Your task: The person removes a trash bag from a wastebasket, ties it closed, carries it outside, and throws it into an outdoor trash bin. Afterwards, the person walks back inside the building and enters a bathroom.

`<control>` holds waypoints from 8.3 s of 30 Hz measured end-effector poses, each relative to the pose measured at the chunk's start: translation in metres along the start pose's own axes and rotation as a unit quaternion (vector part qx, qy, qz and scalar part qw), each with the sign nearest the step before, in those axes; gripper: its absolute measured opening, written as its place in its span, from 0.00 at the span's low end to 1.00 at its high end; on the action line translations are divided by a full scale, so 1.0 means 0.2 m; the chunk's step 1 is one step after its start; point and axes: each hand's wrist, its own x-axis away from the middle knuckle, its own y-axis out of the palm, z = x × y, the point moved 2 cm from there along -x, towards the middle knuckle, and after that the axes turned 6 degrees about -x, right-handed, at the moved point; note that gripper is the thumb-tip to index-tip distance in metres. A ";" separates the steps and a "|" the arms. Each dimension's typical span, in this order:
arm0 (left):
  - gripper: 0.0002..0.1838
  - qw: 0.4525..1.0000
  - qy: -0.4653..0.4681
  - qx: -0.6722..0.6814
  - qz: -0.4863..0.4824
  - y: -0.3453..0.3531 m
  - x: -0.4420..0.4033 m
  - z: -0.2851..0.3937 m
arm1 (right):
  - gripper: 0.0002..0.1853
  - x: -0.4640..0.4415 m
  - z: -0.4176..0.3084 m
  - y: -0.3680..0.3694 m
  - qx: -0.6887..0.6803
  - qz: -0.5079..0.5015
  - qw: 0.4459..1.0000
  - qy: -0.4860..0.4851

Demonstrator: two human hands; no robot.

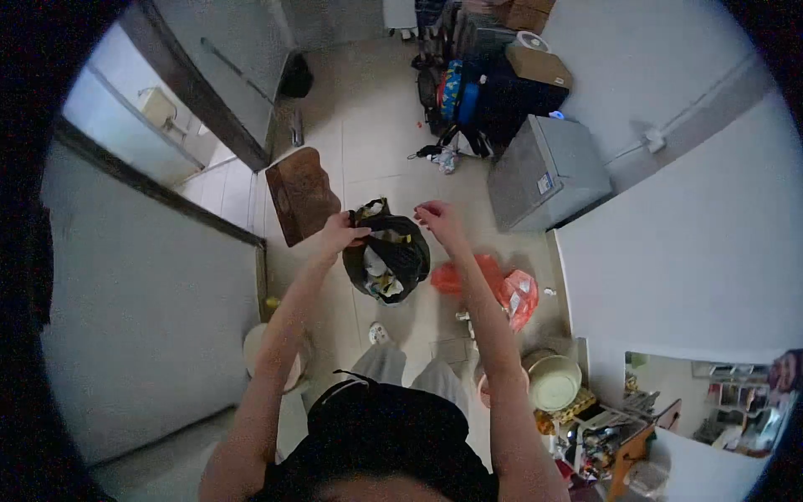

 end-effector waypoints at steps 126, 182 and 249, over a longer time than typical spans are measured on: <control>0.11 0.916 0.237 0.030 0.322 -1.14 0.20 0.12 | 0.15 -0.69 -2.19 0.73 0.652 -0.158 0.714 -0.199; 0.20 0.869 0.068 -0.017 0.490 -3.66 -7.19 2.61 | 0.38 -9.86 -2.17 0.08 -0.251 -0.043 0.965 0.068; 0.21 0.809 -0.234 -0.138 0.522 -3.45 -8.17 3.31 | 0.08 -11.06 -2.63 -0.31 -0.068 -0.139 0.953 -0.260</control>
